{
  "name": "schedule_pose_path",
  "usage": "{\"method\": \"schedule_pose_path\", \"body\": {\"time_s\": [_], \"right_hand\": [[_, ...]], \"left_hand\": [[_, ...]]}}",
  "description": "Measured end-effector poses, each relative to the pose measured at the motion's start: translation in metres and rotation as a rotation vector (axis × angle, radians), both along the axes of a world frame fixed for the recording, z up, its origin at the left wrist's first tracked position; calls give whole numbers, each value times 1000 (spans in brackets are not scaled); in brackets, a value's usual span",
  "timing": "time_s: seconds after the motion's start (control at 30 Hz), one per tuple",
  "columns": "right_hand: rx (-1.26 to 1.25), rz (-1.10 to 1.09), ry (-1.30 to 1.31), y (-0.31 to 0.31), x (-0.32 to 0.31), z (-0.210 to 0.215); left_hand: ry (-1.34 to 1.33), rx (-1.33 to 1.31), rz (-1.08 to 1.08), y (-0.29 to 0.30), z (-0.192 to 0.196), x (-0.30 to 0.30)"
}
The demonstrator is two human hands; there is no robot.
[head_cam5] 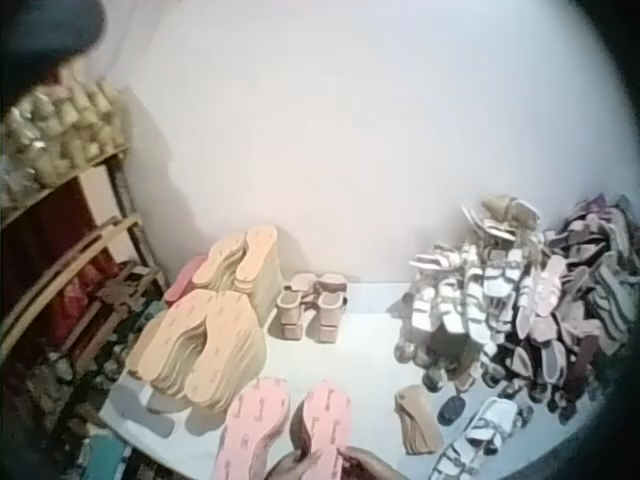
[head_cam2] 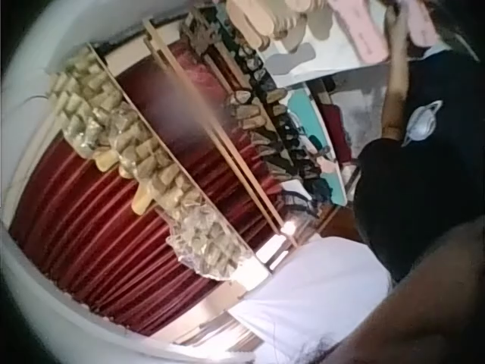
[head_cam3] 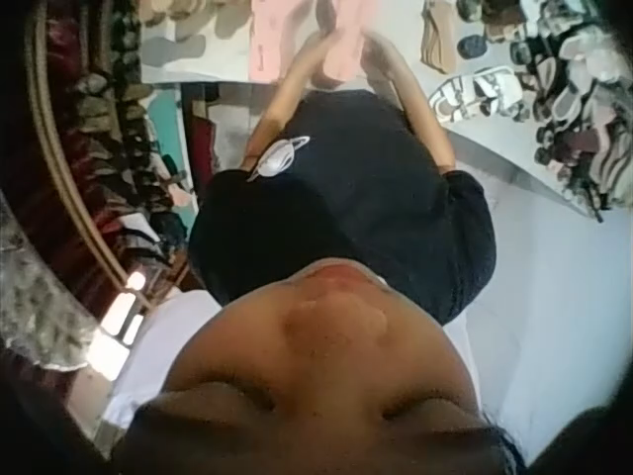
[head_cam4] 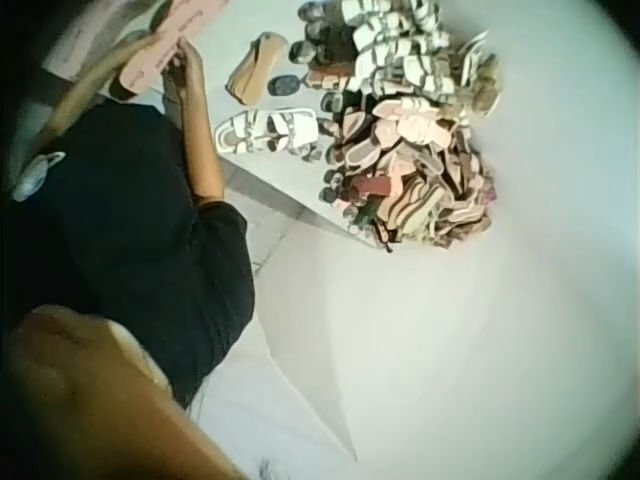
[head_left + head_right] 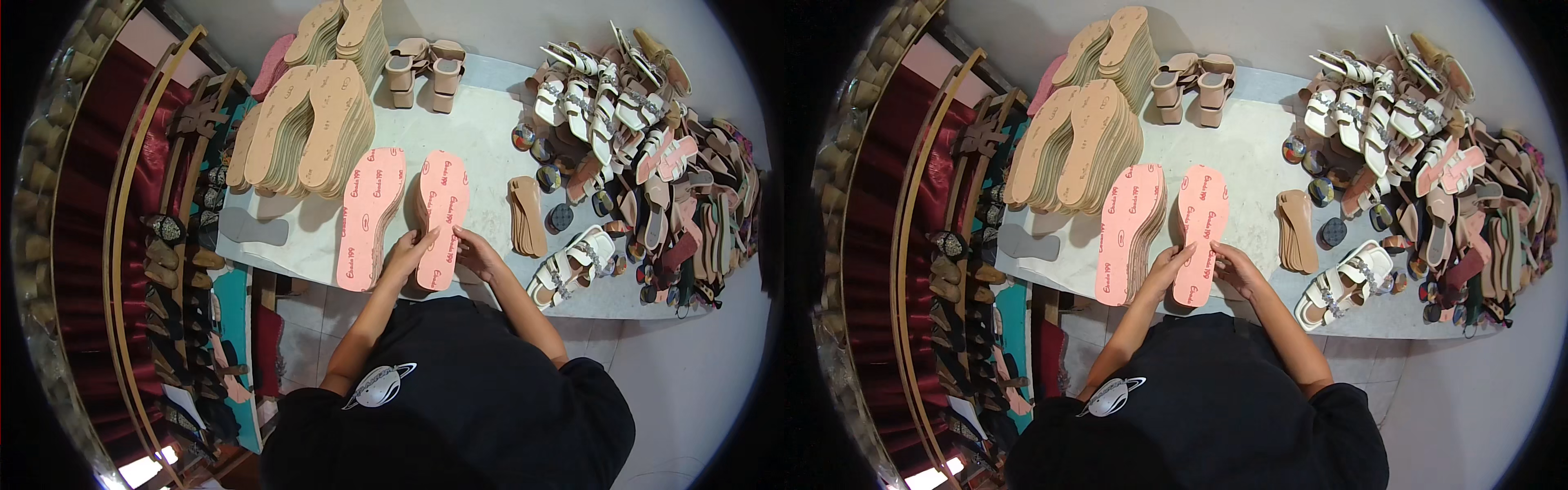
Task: Organizing and sorting various components of sandals including soles and straps.
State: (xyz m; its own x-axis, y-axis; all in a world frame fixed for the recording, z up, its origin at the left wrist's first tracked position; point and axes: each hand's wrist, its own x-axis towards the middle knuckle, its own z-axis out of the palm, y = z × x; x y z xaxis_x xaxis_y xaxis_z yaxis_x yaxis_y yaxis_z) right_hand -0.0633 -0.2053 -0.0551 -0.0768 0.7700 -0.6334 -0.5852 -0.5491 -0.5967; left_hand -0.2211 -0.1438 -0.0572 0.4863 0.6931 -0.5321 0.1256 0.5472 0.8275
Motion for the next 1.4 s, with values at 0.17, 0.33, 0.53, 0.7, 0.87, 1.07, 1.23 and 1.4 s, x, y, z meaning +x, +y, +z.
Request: {"method": "schedule_pose_path", "body": {"time_s": [0.17, 0.33, 0.53, 0.7, 0.87, 1.07, 1.23, 1.4], "right_hand": [[51, -107, -32, 3, 17, 4], [132, -143, -67, 36, 45, 13], [169, -146, -153, 78, 62, 25], [184, -45, -143, 104, 70, 16], [144, -1, -159, 124, 72, -2], [133, -68, -119, 133, 60, 1], [127, -76, -129, 137, 65, -7], [115, -58, -152, 135, 61, -1]], "left_hand": [[-39, 71, 14, 8, 9, 23], [-70, 110, 17, 44, 0, 59], [-174, -11, 32, 87, 14, 83], [-226, -47, 16, 105, 18, 86], [-124, -18, 38, 120, 7, 91], [-17, 68, 30, 145, -9, 94], [-22, 75, 14, 149, -17, 103], [-15, 106, 79, 141, -6, 100]]}}
